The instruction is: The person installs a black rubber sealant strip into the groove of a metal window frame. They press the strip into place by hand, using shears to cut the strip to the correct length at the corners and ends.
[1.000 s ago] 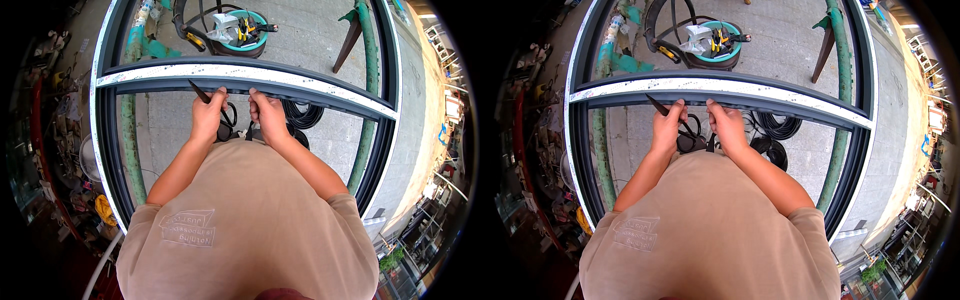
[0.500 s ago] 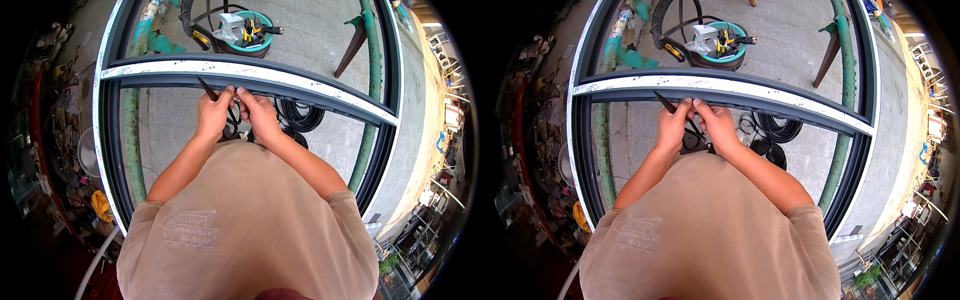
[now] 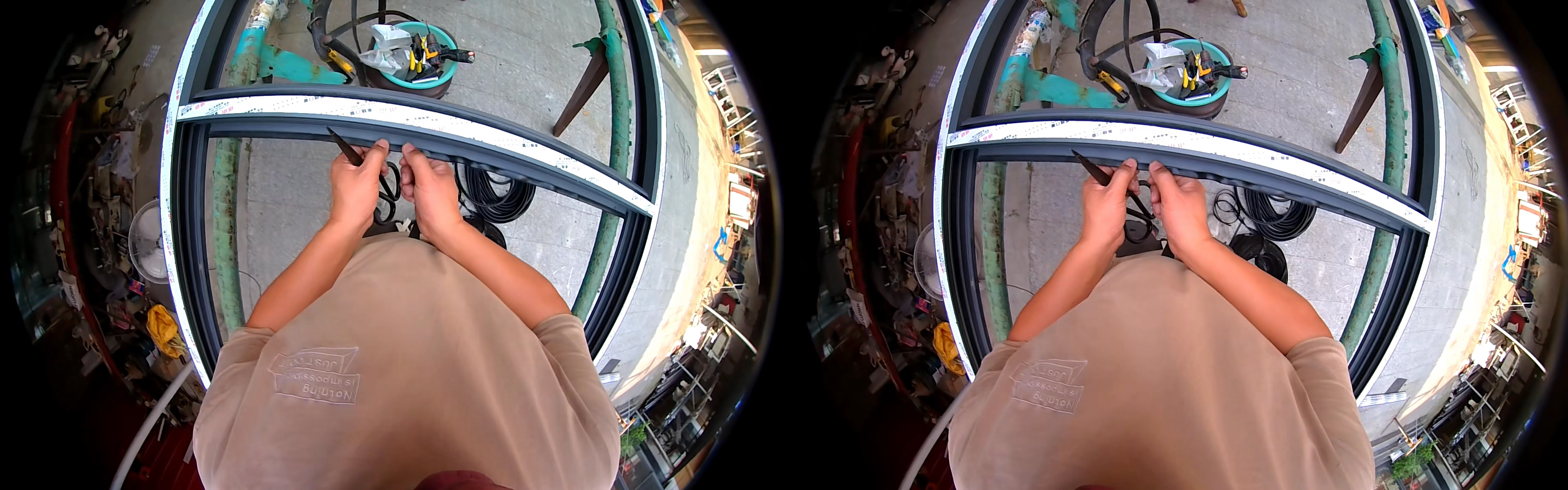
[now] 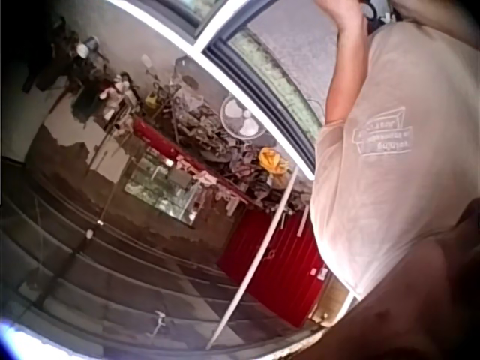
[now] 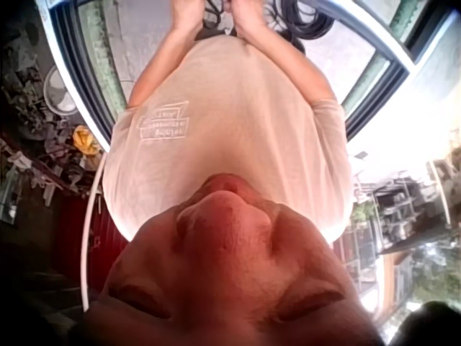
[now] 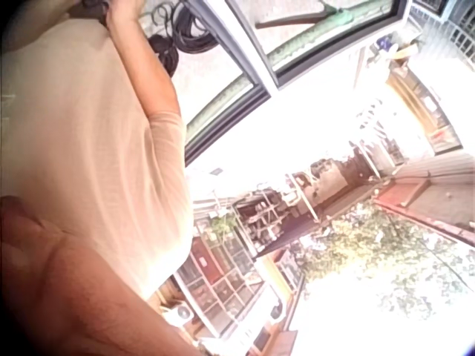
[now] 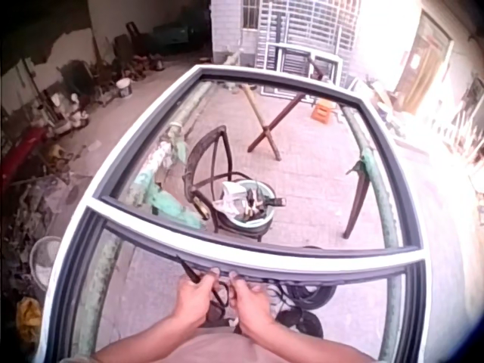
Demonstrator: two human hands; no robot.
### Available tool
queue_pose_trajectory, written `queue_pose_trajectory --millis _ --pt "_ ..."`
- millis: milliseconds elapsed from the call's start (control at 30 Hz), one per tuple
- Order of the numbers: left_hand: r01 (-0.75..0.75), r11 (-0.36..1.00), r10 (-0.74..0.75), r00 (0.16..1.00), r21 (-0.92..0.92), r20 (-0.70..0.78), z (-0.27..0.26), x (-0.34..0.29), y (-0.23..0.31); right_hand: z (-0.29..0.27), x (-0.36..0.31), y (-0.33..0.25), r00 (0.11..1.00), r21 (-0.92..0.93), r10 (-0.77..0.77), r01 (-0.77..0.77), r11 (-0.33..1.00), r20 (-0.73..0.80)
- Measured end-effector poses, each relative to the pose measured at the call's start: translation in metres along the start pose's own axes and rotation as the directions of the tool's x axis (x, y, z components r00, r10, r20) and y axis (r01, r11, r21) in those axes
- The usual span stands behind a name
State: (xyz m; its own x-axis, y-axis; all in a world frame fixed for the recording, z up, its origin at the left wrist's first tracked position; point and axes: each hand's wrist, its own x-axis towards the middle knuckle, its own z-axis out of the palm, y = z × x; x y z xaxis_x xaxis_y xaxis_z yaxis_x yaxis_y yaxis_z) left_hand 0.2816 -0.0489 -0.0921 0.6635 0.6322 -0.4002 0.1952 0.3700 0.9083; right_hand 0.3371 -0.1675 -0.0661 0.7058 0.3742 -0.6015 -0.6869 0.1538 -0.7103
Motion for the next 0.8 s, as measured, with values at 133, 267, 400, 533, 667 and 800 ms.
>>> queue_pose_trajectory --millis 133,267,400,533,667,800 --pt "-0.016 0.999 0.018 0.999 -0.05 0.04 0.001 -0.005 0.007 -0.002 0.005 0.005 0.999 -0.025 -0.006 0.007 1.0 0.04" --pt "0.015 0.995 -0.016 1.0 -0.101 -0.009 -0.013 -0.003 0.01 0.001 0.006 0.001 1.0 0.018 0.021 -0.02 1.0 -0.02" --pt "-0.043 0.997 0.041 0.999 -0.069 -0.033 -0.023 0.006 0.012 0.0 0.007 0.0 0.999 0.0 0.043 -0.043 0.999 -0.015" --pt "-0.06 0.997 0.058 0.996 -0.038 -0.062 -0.02 0.006 0.01 -0.002 0.005 0.003 1.0 0.005 0.012 -0.012 1.0 0.009" --pt "-0.049 0.998 0.047 0.997 -0.028 -0.059 -0.023 0.003 0.013 -0.009 0.006 0.004 1.0 0.054 0.022 -0.022 0.998 0.006" --pt "-0.02 0.997 0.014 0.997 -0.078 -0.076 -0.036 0.008 0.02 -0.008 0.004 0.002 1.0 0.034 0.023 -0.023 0.999 0.004"
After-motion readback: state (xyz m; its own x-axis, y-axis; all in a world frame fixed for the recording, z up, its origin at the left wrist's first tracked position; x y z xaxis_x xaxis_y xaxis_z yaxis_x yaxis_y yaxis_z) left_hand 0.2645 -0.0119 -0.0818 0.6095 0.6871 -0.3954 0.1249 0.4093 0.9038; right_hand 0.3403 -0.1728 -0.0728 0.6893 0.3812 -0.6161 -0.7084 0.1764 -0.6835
